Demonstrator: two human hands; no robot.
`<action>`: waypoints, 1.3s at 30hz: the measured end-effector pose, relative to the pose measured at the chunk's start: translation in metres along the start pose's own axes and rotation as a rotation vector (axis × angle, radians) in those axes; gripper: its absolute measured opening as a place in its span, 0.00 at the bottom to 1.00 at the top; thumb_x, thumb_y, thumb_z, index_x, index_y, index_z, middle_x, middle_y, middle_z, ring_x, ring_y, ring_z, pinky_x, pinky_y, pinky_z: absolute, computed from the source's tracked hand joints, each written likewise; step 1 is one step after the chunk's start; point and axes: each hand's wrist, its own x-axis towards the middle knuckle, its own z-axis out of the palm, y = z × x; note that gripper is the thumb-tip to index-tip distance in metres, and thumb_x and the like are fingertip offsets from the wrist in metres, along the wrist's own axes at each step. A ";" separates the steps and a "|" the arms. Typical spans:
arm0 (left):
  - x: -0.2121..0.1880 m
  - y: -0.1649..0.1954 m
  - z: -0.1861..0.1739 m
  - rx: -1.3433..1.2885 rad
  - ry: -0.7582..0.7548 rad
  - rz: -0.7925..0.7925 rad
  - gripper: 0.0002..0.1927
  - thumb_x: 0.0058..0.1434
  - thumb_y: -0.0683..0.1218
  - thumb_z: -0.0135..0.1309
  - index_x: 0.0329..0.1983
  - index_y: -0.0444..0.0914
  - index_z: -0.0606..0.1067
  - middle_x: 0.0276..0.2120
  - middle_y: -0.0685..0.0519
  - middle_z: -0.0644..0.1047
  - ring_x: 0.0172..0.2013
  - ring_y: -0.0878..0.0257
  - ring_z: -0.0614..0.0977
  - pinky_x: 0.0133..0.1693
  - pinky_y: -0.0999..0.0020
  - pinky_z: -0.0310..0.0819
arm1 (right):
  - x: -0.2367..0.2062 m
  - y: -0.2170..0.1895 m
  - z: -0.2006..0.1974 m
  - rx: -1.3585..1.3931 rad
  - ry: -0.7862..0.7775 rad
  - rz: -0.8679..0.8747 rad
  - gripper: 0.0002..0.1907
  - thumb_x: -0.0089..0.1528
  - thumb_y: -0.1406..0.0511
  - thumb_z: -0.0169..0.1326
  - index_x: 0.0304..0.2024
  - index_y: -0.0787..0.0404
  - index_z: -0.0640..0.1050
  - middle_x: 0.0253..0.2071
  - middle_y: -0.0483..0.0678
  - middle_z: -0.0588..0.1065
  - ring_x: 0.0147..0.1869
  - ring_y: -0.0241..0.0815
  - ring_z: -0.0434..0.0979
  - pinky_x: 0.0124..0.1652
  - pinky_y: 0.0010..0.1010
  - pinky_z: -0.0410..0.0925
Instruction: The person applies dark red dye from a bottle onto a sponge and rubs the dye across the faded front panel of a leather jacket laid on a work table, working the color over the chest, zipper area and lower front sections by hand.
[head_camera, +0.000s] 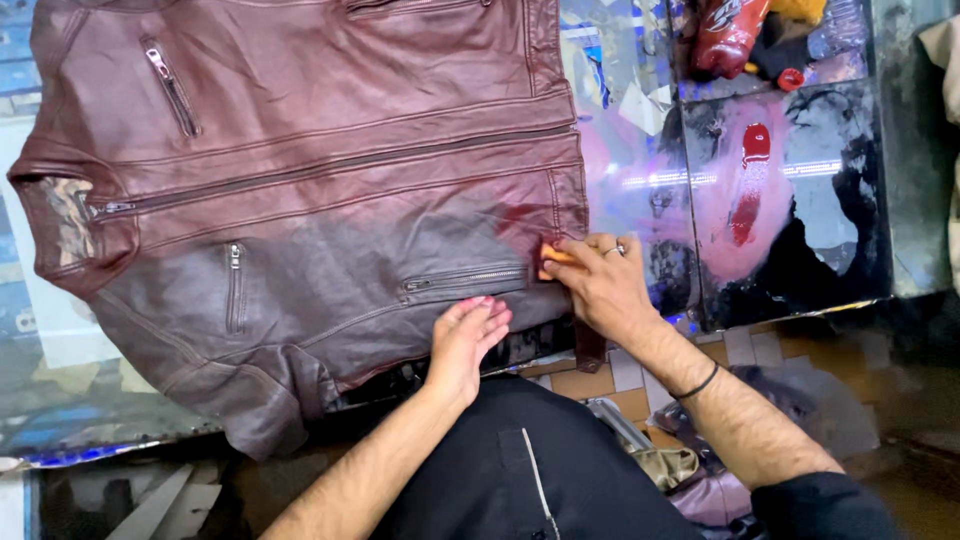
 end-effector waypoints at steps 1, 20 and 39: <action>-0.002 0.002 -0.001 -0.144 0.031 -0.078 0.08 0.61 0.40 0.57 0.43 0.40 0.73 0.42 0.46 0.82 0.39 0.60 0.85 0.43 0.65 0.80 | -0.002 0.000 0.001 -0.002 -0.016 0.057 0.16 0.56 0.67 0.60 0.46 0.49 0.84 0.52 0.41 0.76 0.53 0.46 0.72 0.48 0.45 0.59; 0.017 -0.010 0.000 1.115 0.003 1.157 0.43 0.57 0.49 0.65 0.72 0.33 0.59 0.59 0.44 0.72 0.60 0.48 0.72 0.59 0.53 0.65 | 0.022 0.013 0.027 0.179 -0.055 -0.185 0.15 0.52 0.70 0.59 0.41 0.52 0.85 0.49 0.42 0.78 0.52 0.48 0.73 0.50 0.43 0.64; 0.016 -0.008 -0.004 1.235 -0.050 1.254 0.31 0.59 0.49 0.62 0.65 0.38 0.69 0.63 0.46 0.69 0.63 0.51 0.69 0.60 0.52 0.63 | 0.040 0.030 -0.020 -0.090 -0.341 -0.190 0.09 0.58 0.63 0.58 0.40 0.50 0.85 0.45 0.39 0.79 0.50 0.44 0.72 0.47 0.44 0.62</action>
